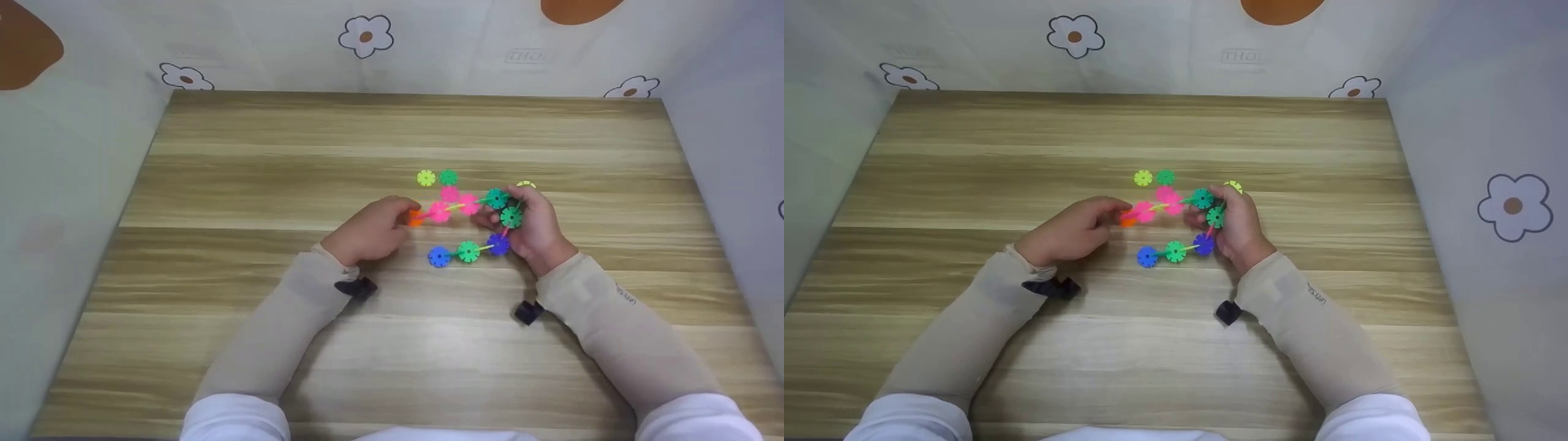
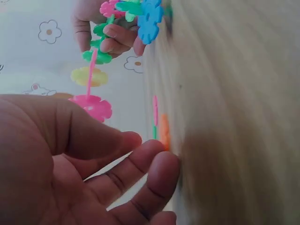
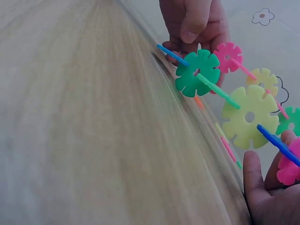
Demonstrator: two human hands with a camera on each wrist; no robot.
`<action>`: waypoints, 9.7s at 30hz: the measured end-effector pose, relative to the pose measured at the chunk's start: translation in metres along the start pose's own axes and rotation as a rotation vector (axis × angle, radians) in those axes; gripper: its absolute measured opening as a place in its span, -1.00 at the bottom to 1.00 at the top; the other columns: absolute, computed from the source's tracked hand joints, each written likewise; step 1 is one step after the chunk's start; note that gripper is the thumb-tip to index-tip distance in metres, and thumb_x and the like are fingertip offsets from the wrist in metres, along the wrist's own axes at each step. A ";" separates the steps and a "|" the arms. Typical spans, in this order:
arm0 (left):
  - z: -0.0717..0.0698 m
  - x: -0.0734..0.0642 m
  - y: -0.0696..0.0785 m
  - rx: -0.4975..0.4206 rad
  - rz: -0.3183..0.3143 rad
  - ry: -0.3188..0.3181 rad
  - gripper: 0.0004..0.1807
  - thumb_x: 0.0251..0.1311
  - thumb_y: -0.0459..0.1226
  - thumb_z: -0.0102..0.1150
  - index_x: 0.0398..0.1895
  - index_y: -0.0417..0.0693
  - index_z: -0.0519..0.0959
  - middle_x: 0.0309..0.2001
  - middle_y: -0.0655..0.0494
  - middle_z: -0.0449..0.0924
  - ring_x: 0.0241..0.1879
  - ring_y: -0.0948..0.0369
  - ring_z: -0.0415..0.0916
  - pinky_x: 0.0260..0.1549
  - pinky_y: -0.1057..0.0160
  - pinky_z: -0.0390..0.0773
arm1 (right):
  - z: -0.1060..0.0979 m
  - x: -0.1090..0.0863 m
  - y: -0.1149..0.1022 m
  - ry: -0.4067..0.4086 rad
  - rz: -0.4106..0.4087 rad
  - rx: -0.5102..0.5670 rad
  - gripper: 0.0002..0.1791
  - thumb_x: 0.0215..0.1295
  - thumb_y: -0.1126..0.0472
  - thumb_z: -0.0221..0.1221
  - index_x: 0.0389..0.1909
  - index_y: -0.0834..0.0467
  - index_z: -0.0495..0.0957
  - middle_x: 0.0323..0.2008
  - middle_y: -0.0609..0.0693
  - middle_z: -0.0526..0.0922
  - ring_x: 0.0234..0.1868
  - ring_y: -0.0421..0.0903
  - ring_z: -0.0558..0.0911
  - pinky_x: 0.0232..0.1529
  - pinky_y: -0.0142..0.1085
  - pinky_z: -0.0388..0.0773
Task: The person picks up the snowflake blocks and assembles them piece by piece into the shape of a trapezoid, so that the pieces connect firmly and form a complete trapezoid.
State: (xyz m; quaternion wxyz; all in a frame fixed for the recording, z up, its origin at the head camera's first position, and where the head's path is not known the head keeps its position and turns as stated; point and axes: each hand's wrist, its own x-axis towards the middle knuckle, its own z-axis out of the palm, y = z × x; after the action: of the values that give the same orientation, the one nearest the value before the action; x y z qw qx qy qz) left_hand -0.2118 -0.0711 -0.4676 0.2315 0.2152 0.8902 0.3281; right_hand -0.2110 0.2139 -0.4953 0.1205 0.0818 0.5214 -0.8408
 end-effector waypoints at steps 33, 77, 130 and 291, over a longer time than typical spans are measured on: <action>0.001 -0.001 -0.004 -0.290 -0.094 0.157 -0.84 0.35 -0.46 0.04 -0.08 -0.12 0.50 -0.26 0.02 0.52 -0.32 0.11 0.47 -0.26 0.22 0.50 | 0.002 0.000 0.001 -0.019 0.001 0.007 -0.43 0.54 0.20 -0.24 -0.57 0.16 0.65 -0.59 0.01 0.68 -0.56 -0.12 0.54 0.08 -0.05 0.67; 0.003 0.001 -0.003 -0.583 -0.038 0.260 -0.73 0.50 -0.38 -0.16 0.07 -0.23 0.54 -0.14 0.01 0.46 -0.31 0.14 0.33 -0.21 0.23 0.40 | 0.002 -0.001 0.004 -0.153 -0.057 -0.032 -0.39 0.64 0.23 -0.26 -0.41 0.20 0.76 -0.45 0.05 0.77 -0.46 -0.08 0.64 -0.07 -0.18 0.60; 0.020 0.005 0.000 -0.764 0.021 0.398 -0.68 0.29 -0.25 0.45 -0.10 -0.10 0.46 -0.09 0.01 0.52 -0.19 0.11 0.45 -0.26 0.27 0.48 | 0.005 -0.006 0.007 -0.191 -0.070 0.013 -0.55 0.67 0.20 -0.08 -0.30 0.16 0.77 -0.36 0.08 0.81 -0.44 -0.11 0.68 -0.16 -0.28 0.60; -0.017 0.084 0.056 0.250 -0.095 -0.117 -0.54 0.51 -0.22 0.11 0.43 0.01 0.50 0.34 0.04 0.56 0.15 0.08 0.50 0.38 0.07 0.46 | -0.002 0.003 0.004 -0.381 0.194 -0.051 -0.28 0.43 0.57 0.06 0.55 0.16 0.15 -0.05 0.11 0.55 -0.24 0.01 0.70 -0.03 -0.01 0.76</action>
State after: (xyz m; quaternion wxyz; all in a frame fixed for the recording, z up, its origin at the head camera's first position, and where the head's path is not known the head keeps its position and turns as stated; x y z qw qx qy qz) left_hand -0.2754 0.0048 -0.4404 0.2695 0.2185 0.9184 0.1900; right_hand -0.2122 0.2138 -0.5005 0.2993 -0.0320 0.5001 -0.8120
